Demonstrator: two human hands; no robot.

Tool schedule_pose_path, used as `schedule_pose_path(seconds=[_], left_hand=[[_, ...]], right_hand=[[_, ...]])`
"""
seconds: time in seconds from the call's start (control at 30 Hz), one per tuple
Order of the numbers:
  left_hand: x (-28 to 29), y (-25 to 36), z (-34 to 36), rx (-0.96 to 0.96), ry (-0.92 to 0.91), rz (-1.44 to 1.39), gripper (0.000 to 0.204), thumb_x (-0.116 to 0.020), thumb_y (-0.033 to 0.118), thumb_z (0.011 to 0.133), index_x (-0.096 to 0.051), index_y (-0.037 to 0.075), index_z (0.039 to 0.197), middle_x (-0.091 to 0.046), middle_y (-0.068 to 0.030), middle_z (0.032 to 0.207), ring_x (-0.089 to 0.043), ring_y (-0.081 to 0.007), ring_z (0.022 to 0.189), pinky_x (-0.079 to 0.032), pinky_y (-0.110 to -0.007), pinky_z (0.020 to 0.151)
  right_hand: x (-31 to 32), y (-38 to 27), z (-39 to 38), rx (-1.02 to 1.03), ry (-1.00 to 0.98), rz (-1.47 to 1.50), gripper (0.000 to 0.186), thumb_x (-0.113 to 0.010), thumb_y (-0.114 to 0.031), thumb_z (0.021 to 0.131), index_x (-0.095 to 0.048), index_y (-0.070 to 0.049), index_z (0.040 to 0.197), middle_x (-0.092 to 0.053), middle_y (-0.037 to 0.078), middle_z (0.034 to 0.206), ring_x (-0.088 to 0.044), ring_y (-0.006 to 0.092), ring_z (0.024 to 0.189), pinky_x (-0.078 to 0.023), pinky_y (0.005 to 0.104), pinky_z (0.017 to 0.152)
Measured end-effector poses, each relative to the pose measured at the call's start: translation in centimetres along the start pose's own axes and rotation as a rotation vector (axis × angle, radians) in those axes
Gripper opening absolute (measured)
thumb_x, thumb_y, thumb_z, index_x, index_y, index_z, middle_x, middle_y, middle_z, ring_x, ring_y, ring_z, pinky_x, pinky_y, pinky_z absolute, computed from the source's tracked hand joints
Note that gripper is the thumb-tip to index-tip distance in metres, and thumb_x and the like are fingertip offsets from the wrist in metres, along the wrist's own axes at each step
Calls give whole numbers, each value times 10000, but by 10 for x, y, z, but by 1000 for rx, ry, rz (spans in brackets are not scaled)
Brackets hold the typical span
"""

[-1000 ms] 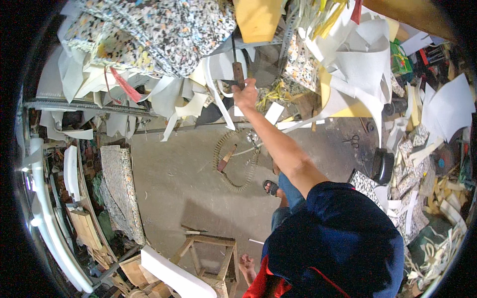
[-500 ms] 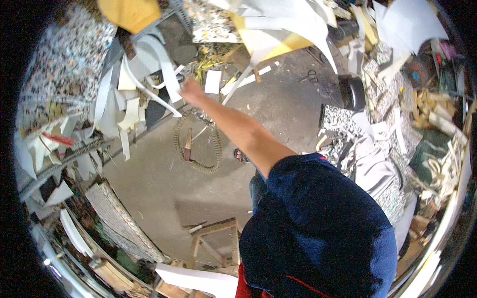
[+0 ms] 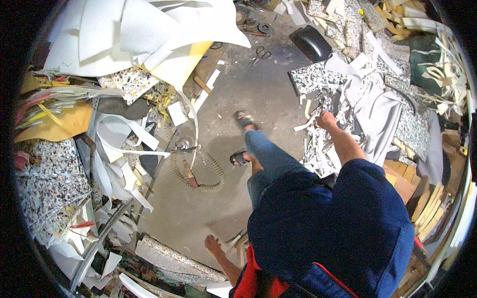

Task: The person applies a white flexible edge trim to a large white curved panel, presses it into place, and trims the excess with a utility knife. The person then uses a spray gun to apply a coating to the panel and continues trimming and adjusting the trim along the edges.

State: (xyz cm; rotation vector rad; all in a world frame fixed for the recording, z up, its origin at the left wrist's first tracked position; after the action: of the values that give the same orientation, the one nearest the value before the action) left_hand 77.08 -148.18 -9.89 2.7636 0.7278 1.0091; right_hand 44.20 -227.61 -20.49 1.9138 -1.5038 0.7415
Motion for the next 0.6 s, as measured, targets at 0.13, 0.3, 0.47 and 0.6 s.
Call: schedule_pose_path(seconds=[0.13,0.3,0.47,0.6], left_hand=[[-17,97,-24,54,199,-347,443,-553,322,1018,-557,33,1354,-658,-96,1180,-662,-237,1015,-515,-392,779],[-125,196,-59,86,84,-213,485,-558,339,1017,-552,8,1372,-657,-142,1230,-660,-289,1069,-517,-412,893],[-245,277,-58,-151,146,97,493,-579,334,1007,-575,-53,1313,-637,-251,1268,-647,-373,1112,-502,-456,956],[-345,314,-14,2,231,-193,465,-616,330,988,-610,-47,1259,-630,-261,1281,-619,-418,1158,-481,-472,986]], right_hand=[[-30,-31,48,265,79,-30,339,-673,-356,870,-722,-34,962,-717,220,916,-711,395,911,-577,464,776],[-37,-179,83,781,-155,-64,339,-593,-341,911,-691,-18,943,-704,222,983,-697,376,941,-559,487,844],[14,-297,104,945,-120,-108,453,-632,-473,907,-703,-54,1066,-710,200,1078,-694,365,1010,-549,482,887],[41,-321,167,800,-360,-79,397,-644,-449,921,-701,-76,1044,-711,188,1065,-691,357,1017,-542,464,872]])
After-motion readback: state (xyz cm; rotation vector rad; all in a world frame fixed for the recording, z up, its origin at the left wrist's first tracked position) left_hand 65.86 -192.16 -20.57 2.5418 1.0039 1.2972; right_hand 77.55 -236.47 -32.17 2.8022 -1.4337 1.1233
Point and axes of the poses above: each hand's wrist, its own z-axis towards the middle knuckle, its own x-axis out of the back of the hand, y = z × x, the point moved 4 cm from there along z, towards the middle knuckle
